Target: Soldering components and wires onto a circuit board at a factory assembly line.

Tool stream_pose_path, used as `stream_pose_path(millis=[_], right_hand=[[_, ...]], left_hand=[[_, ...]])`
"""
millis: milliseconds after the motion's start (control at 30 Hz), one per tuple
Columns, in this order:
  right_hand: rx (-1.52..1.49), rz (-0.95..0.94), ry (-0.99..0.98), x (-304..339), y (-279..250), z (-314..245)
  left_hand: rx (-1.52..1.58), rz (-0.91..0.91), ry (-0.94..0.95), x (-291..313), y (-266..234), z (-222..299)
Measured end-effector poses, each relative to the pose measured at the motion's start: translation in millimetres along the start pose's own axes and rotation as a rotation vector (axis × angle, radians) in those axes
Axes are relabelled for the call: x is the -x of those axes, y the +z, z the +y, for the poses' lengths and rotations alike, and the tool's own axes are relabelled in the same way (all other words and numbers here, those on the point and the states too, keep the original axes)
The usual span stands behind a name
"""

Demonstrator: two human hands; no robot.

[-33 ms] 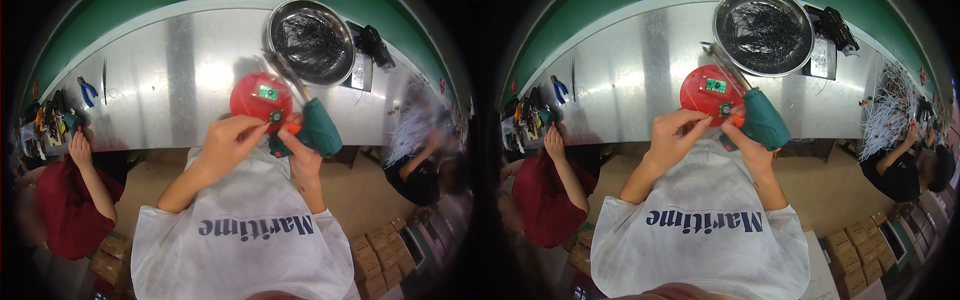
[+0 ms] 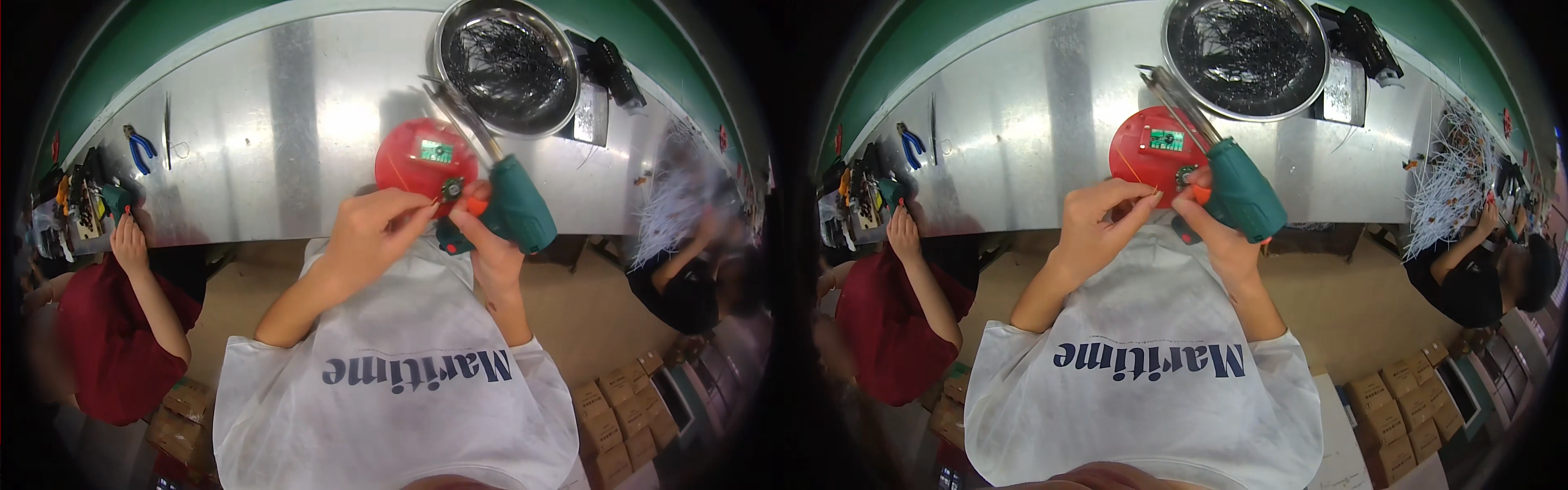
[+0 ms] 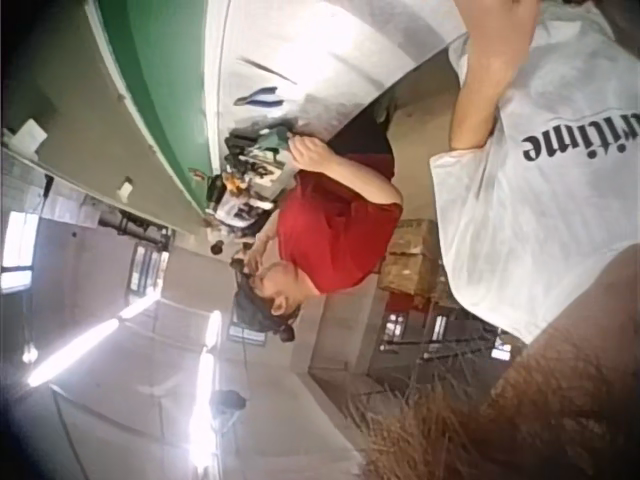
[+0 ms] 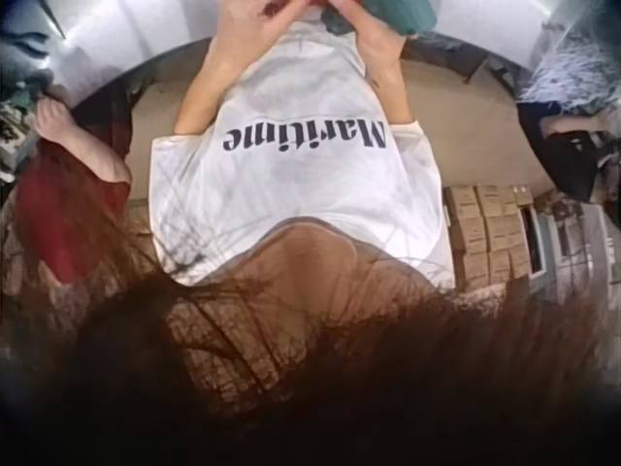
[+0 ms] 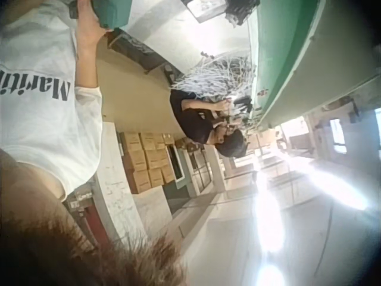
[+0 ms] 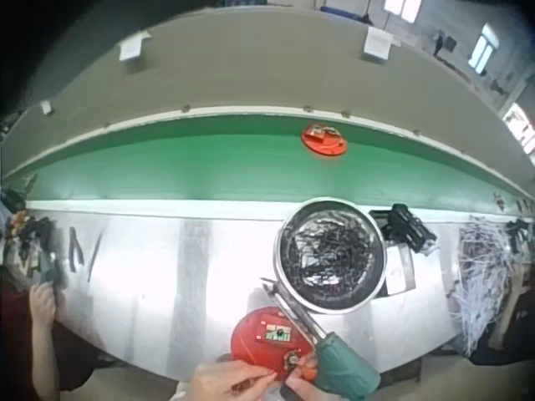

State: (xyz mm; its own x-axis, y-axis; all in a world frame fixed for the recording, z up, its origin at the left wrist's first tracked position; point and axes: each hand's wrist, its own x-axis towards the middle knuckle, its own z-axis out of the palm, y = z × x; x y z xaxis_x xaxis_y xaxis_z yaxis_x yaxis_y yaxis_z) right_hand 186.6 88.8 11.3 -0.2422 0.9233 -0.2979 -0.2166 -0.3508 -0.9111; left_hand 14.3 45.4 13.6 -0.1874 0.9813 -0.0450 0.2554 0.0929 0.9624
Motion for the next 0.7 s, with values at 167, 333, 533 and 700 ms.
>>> stream_pose_path(millis=[167, 333, 533, 700], right_hand=[[0.111, -0.044, 0.018, 1, 14, -3], [0.116, -0.027, 0.040, 3, 15, -2], [0.034, -0.058, 0.023, 0, 11, 6], [-0.104, -0.017, 0.146, 0, 13, 3]], left_hand=[[-0.186, -0.083, 0.177, 7, -3, 2], [-0.262, -0.032, 0.383, 8, 1, -8], [0.096, -0.116, -0.124, 17, 6, 10], [-0.122, -0.052, 0.148, 19, 10, -5]])
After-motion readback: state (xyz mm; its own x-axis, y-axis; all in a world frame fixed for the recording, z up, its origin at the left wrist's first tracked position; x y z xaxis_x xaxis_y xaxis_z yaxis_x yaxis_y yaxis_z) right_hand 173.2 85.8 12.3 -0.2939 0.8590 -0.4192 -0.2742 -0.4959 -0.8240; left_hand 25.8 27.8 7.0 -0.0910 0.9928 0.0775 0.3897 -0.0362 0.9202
